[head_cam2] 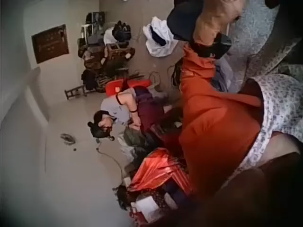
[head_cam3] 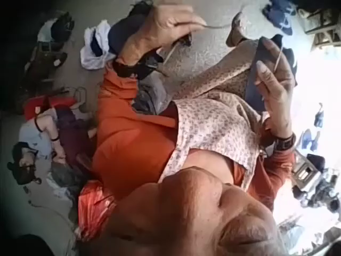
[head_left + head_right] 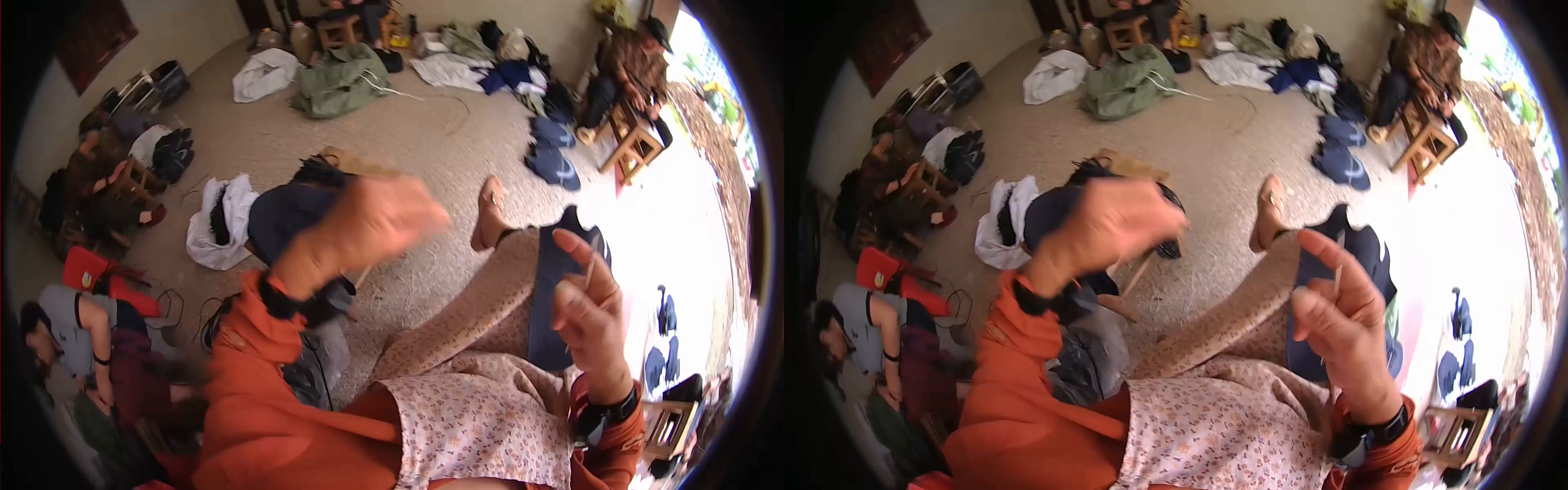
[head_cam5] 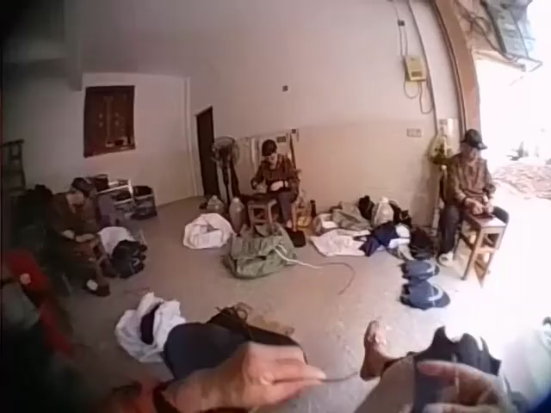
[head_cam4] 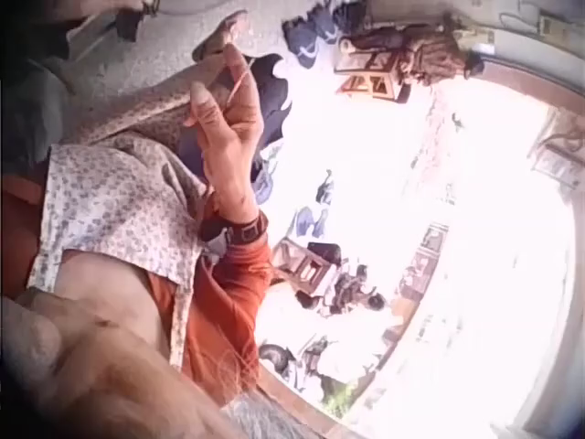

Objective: Manually sewing or threading pieces of shoe upper material.

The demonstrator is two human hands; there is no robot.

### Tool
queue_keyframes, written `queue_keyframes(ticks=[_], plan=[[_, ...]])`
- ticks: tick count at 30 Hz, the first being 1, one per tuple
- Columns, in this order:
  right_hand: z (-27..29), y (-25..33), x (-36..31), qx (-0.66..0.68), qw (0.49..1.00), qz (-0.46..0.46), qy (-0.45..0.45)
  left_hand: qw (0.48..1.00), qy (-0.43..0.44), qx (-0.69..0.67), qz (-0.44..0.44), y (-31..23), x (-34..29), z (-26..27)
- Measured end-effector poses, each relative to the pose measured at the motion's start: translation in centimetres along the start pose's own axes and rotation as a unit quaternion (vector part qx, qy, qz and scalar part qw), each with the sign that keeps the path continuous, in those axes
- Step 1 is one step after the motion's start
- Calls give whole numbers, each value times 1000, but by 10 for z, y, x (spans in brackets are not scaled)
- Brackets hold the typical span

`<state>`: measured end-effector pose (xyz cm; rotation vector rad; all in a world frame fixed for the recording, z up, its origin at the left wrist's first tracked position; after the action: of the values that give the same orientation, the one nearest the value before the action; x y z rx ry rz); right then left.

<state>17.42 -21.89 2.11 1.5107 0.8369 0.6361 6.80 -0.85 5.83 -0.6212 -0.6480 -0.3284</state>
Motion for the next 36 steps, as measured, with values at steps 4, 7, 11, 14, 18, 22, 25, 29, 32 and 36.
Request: queue_keyframes(ticks=[4, 7, 11, 14, 18, 22, 25, 29, 32, 36], plan=[[-26, -48, 17, -96, 989, -45, 103, 995, 74, -70, 0, -23, -11, -57], [-41, -80, 12, -79, 987, -75, 120, 980, 107, -163, 32, -10, -24, -73], [-35, -82, 18, -82, 987, -107, 89, 965, 117, -211, 99, 14, -23, -67], [-15, -59, 14, -129, 982, -120, 65, 991, 73, -78, 78, 61, -35, -51], [37, -29, 9, -72, 996, -48, -11, 975, 10, 201, 99, 186, -73, -15], [60, -41, 6, -54, 996, -54, -45, 942, -3, 206, 264, 272, -133, 7], [69, -51, -3, -42, 995, -81, -44, 955, -68, 167, 235, 283, -158, 11], [100, -24, -38, 176, 982, 69, 6, 938, -81, 127, 311, 298, -158, 10], [90, 15, -67, 216, 965, 97, 110, 943, -66, 92, 313, 301, -143, -1], [95, 39, -86, -435, 867, 214, -114, 953, -13, 88, 291, 273, -132, 17]])
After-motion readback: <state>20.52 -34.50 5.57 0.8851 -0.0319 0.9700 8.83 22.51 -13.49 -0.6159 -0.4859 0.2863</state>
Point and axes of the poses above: each hand's wrist, its own x-axis towards the middle knuckle, its own z-axis out of the back of the hand, y = z × x, the point moved 9 cm from there along x, towards the middle knuckle, and after that the axes turned 5 degrees about -x, right-handed, at the moved point
